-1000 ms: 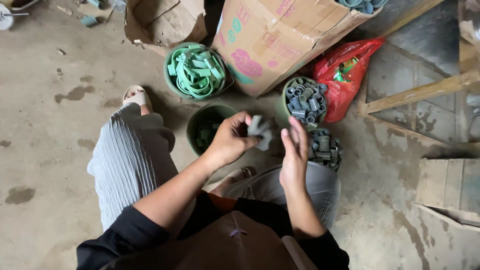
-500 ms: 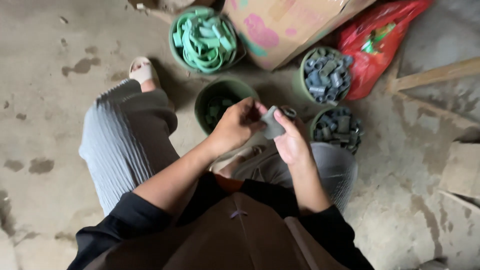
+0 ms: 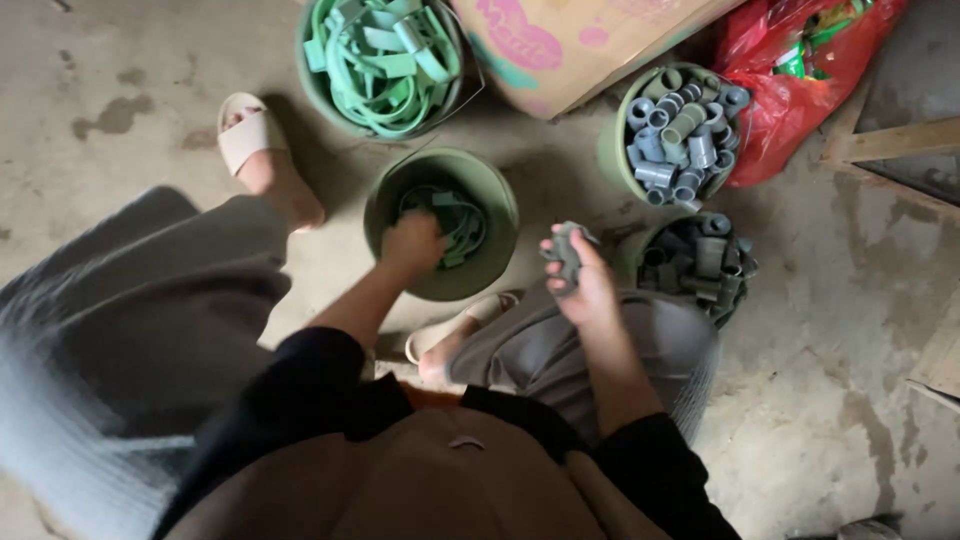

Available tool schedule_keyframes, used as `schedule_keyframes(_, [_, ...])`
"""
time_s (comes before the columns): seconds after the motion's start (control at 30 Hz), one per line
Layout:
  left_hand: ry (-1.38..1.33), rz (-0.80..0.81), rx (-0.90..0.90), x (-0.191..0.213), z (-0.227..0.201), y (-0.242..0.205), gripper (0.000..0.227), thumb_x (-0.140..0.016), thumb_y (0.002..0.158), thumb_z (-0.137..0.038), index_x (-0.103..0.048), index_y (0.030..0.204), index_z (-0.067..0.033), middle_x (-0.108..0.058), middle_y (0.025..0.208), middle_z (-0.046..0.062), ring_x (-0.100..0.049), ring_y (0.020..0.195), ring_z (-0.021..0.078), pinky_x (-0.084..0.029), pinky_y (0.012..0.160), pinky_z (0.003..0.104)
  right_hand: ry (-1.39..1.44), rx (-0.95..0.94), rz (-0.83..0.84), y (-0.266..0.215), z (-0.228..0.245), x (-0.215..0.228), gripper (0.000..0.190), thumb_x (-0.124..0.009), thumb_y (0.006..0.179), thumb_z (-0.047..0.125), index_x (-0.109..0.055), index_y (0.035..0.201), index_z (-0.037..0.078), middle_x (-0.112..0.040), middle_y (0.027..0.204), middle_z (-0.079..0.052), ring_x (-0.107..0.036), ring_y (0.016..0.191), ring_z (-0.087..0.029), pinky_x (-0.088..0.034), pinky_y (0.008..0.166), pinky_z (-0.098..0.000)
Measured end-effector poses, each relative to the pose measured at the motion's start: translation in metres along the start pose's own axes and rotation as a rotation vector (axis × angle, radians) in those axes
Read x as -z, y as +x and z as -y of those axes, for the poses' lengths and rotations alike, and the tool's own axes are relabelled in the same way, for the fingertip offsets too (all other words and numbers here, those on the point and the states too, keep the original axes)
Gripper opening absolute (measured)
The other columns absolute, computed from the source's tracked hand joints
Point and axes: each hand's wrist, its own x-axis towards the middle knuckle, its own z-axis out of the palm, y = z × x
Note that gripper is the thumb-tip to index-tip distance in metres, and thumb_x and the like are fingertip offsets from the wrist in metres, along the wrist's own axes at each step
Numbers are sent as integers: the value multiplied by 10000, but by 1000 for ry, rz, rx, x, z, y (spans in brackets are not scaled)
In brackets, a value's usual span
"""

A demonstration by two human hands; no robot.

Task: Assembling green plastic straps by threading them through buckles and cleaning them with a cloth

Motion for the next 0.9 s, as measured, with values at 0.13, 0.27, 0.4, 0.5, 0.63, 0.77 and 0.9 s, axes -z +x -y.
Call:
schedule_keyframes(0.13, [352, -147, -144, -108, 36, 33, 187, -615, 908, -221, -747, 1023, -154, -686, 1099, 81, -649, 1093, 289, -449, 943, 559, -38, -13, -117, 30, -15, -14, 361, -646, 997, 462, -585, 1226, 190, -736, 1049, -121, -633, 622, -132, -430, 402, -168])
schedule_keyframes(0.27, [814, -70, -209, -78, 13, 11, 277, -529, 998, -191, -734, 1179, -141, -702, 1261, 77, -565, 1272, 240, -220, 1173, 614, -67, 27, -228, 35, -17, -23, 385, -695, 963, 485, -583, 1166, 179, -763, 1029, -159, -674, 606, -193, -456, 406, -218])
schedule_keyframes(0.4, [1293, 196, -345, -29, -14, -7, 377, -403, 1076, -237, -641, 1361, -178, -617, 1440, 20, -455, 1387, 217, -28, 1230, 710, -139, 23, -233, 37, -18, -29, 427, -711, 942, 474, -648, 1188, 132, -767, 1058, -172, -704, 632, -235, -496, 424, -261])
schedule_keyframes(0.5, [1325, 145, -480, -73, 22, 36, 311, -510, 1047, -217, -662, 1316, -179, -633, 1400, 14, -512, 1341, 220, -27, 1266, 691, -99, 5, -228, 41, -17, -27, 371, -694, 953, 477, -655, 1126, 151, -776, 1027, -153, -725, 638, -226, -525, 443, -263])
schedule_keyframes(0.63, [778, -34, -541, -82, 17, 46, 151, -814, 766, -203, -746, 878, -126, -709, 807, 58, -679, 810, 241, -318, 1127, 675, -51, 5, -207, 34, -11, -33, 461, -660, 947, 559, -685, 1094, 123, -781, 1030, -132, -738, 668, -226, -546, 482, -263])
schedule_keyframes(0.77, [177, 47, -722, -47, 10, 90, 317, -658, 812, -478, -704, 860, -168, -702, 807, 67, -699, 776, 309, -564, 731, 524, 82, 8, -146, 29, 0, -33, 559, -598, 925, 659, -713, 1087, 137, -779, 1069, -120, -767, 776, -278, -592, 559, -333])
schedule_keyframes(0.9, [-751, 159, -838, 73, -45, 37, 515, -398, 1067, -423, -615, 807, -34, -705, 629, 126, -708, 530, 200, -591, 527, 334, 175, 72, -45, 12, 7, -30, 565, -539, 938, 563, -701, 1197, 87, -729, 1222, -139, -735, 1033, -373, -607, 799, -499])
